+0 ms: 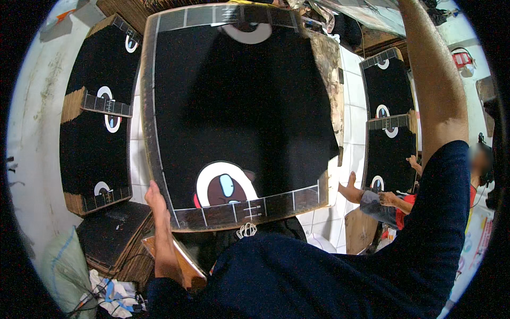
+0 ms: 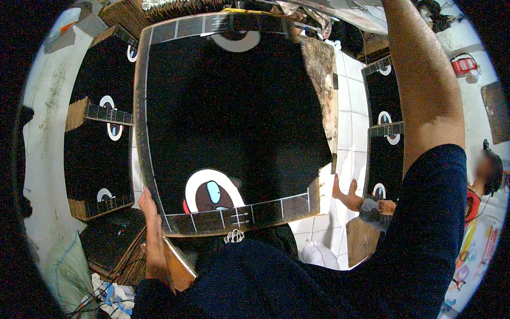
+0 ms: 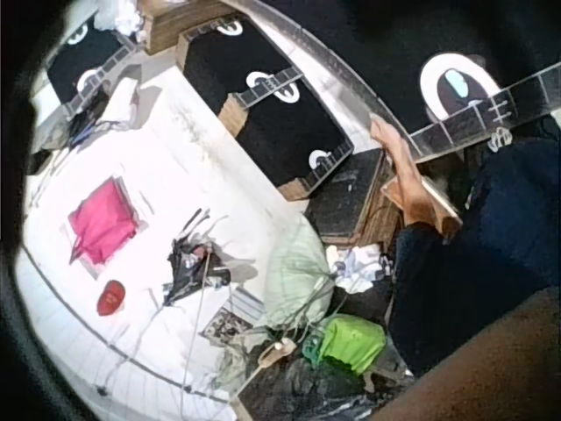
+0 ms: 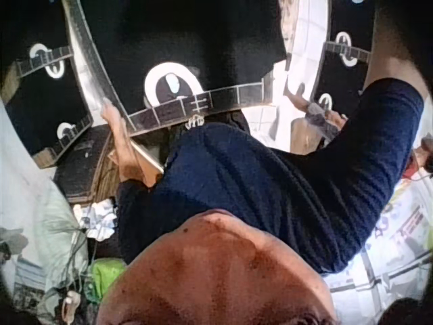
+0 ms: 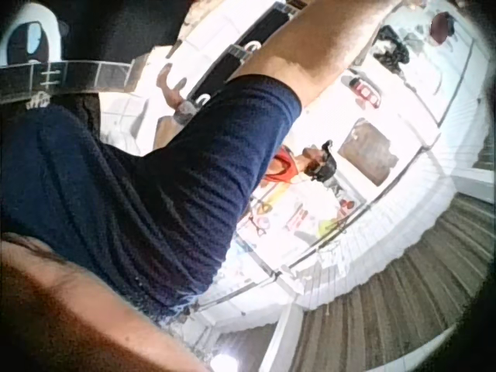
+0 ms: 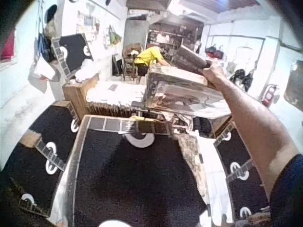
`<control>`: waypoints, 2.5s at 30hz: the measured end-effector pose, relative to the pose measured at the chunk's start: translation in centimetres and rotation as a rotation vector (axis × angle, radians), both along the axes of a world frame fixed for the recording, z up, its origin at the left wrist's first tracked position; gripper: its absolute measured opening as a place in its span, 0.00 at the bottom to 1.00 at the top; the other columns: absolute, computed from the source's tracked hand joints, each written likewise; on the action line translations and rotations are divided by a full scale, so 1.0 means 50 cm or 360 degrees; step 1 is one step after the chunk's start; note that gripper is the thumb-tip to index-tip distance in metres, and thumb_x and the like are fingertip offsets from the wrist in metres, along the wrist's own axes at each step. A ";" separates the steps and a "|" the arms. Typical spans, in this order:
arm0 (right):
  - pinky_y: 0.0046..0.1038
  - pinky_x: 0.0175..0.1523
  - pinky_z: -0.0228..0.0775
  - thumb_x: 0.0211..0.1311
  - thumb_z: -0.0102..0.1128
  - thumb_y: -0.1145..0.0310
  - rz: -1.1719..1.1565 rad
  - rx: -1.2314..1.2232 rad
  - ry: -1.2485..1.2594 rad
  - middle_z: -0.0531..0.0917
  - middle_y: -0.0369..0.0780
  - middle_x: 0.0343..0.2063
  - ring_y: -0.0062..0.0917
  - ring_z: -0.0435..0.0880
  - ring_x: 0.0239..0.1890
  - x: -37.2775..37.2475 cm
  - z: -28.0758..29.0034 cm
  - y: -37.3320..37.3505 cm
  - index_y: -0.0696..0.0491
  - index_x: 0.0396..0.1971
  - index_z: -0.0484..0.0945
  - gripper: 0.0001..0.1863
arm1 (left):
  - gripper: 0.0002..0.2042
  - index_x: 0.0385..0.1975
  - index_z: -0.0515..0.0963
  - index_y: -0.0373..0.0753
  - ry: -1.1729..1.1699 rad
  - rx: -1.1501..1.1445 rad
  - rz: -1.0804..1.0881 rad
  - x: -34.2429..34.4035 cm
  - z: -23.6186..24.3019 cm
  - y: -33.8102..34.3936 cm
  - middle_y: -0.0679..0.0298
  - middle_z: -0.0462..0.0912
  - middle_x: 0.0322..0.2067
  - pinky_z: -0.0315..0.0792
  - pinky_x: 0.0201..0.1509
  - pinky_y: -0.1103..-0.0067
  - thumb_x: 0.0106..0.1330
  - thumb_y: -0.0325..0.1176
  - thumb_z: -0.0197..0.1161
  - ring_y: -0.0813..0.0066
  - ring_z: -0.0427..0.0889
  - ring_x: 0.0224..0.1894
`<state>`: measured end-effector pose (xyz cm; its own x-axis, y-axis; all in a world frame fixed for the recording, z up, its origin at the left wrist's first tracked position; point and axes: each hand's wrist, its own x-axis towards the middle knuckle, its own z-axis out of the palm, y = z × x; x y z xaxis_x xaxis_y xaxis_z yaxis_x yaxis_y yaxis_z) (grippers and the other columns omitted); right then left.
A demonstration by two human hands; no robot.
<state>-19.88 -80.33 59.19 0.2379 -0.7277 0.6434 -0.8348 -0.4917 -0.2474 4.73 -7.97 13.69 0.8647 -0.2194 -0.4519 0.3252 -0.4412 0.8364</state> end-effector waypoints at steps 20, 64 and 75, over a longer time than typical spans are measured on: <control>0.39 0.61 0.76 0.59 0.71 0.48 -0.0206 0.0079 0.0043 0.86 0.48 0.53 0.41 0.85 0.56 -0.016 0.008 -0.018 0.46 0.58 0.82 0.30 | 0.22 0.43 0.80 0.32 -0.0349 0.0240 -0.1019 -0.102 0.051 -0.174 0.57 0.89 0.39 0.78 0.48 0.70 0.61 0.44 0.78 0.66 0.87 0.41; 0.41 0.53 0.78 0.61 0.68 0.62 0.0052 -0.0014 -0.0019 0.88 0.46 0.43 0.42 0.86 0.48 -0.063 -0.039 0.133 0.49 0.47 0.85 0.15 | 0.42 0.66 0.68 0.28 -0.1043 0.0443 -0.1185 -0.131 0.168 -0.389 0.41 0.75 0.60 0.70 0.65 0.58 0.59 0.52 0.77 0.40 0.75 0.62; 0.41 0.64 0.62 0.42 0.69 0.76 0.0332 -0.0207 -0.0115 0.86 0.32 0.45 0.34 0.79 0.53 -0.181 -0.503 0.411 0.42 0.47 0.85 0.26 | 0.45 0.72 0.60 0.34 0.1221 -0.1289 0.0026 -0.322 0.424 -0.773 0.49 0.66 0.66 0.61 0.71 0.54 0.67 0.69 0.50 0.53 0.69 0.63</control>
